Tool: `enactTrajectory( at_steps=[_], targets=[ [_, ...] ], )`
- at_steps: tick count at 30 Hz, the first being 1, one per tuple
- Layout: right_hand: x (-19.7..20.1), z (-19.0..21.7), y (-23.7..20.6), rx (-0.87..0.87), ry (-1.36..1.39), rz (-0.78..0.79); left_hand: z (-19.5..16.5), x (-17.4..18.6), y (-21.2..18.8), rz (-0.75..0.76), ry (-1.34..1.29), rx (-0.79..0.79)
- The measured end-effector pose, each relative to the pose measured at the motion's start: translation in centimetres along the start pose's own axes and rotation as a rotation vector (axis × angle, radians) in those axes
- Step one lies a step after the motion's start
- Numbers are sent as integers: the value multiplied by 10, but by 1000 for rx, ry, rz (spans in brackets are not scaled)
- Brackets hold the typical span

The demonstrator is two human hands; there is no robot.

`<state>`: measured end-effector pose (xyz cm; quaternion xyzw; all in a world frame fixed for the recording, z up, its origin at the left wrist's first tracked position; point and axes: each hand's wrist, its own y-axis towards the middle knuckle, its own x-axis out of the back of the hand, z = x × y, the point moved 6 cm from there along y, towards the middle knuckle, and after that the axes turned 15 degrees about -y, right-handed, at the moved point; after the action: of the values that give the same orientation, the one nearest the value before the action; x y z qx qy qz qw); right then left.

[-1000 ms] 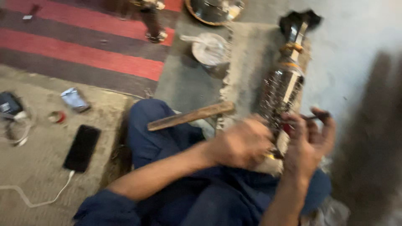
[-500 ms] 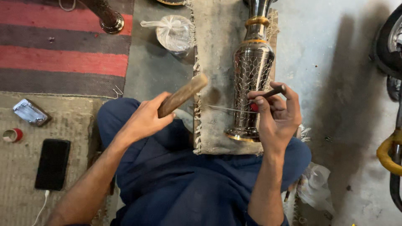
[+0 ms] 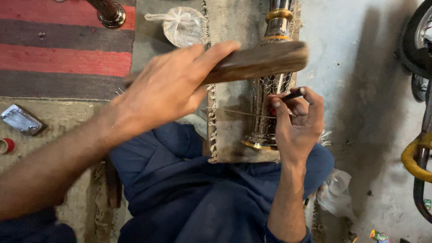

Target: The person sits on the floor with a brass vase resting on a cloth pad and engraves a pattern into its surface. They hold a chisel against the vase with one hand and strike it repeatedly with a wooden mallet, repositioning the chisel to work different areas of the pattern.

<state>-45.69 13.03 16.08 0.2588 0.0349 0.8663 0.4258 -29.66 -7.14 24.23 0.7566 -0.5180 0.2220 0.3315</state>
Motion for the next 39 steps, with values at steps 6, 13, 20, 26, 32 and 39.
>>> enactTrajectory(
  at_steps=[6,13,20,26,32,39],
  targets=[
    [-3,2,-2,42,-24,-23,-22,10,22,-82,396,-247],
    [-2,0,-1,58,-49,-45,-22,-8,32,48,473,-196],
    [-2,-1,-2,53,-50,-19,-21,-8,24,-42,479,-233],
    [-3,0,-1,22,-71,-15,-17,-10,26,-55,469,-221],
    [-4,3,1,48,-86,-12,-14,-12,24,-79,430,-252],
    [-4,3,-2,16,-62,1,-11,-8,22,-75,492,-261]
  ],
)
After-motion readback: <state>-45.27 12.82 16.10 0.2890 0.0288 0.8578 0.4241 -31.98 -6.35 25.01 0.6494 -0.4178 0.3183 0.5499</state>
